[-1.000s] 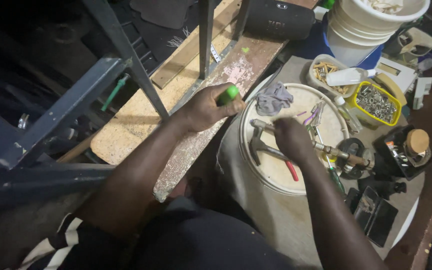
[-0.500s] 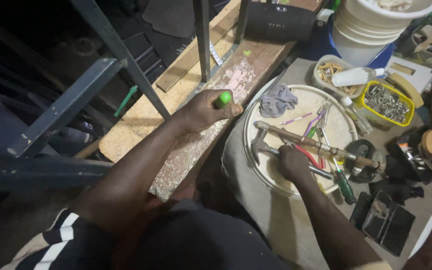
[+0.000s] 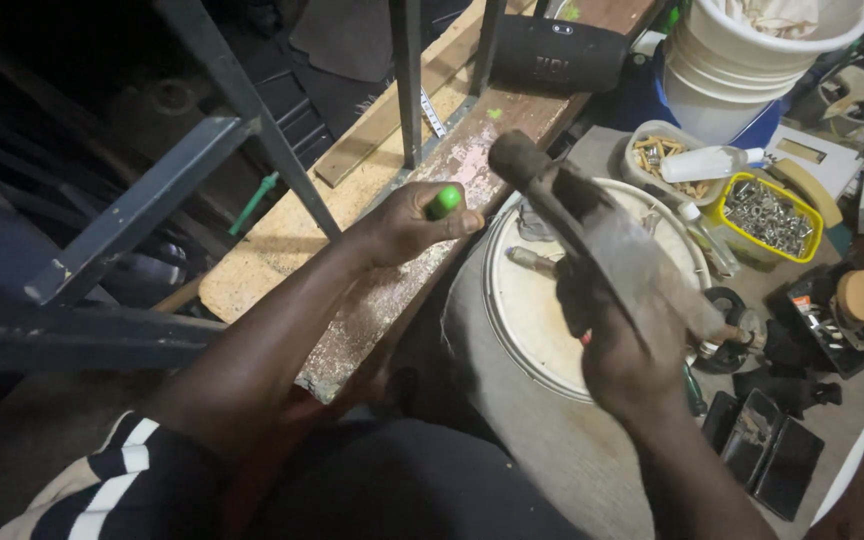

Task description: Repairing or assembling a brass fixture using various hand tools including a hammer, screwdriver, and pliers.

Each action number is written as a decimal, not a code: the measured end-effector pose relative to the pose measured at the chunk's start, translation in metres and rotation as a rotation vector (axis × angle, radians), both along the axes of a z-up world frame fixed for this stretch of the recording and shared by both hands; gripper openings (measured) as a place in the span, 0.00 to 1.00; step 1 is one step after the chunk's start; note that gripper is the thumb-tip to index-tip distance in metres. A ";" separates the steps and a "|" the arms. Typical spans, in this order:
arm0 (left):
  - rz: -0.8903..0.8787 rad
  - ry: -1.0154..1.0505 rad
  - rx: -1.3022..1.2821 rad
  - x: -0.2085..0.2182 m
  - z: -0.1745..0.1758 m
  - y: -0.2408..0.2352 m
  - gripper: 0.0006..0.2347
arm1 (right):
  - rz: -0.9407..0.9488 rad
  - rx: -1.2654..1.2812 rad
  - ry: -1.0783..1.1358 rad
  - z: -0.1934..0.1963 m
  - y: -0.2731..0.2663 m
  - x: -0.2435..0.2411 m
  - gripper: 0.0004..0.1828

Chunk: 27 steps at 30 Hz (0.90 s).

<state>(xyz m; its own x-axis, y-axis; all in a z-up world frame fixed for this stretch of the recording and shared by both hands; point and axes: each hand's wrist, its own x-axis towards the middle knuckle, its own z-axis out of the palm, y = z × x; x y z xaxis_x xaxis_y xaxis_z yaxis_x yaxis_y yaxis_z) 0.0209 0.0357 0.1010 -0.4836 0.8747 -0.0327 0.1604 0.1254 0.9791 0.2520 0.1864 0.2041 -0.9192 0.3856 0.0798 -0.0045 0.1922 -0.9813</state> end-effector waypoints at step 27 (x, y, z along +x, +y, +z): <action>0.105 -0.164 0.141 -0.006 -0.019 -0.002 0.13 | -0.018 0.600 -0.306 0.053 -0.022 -0.042 0.19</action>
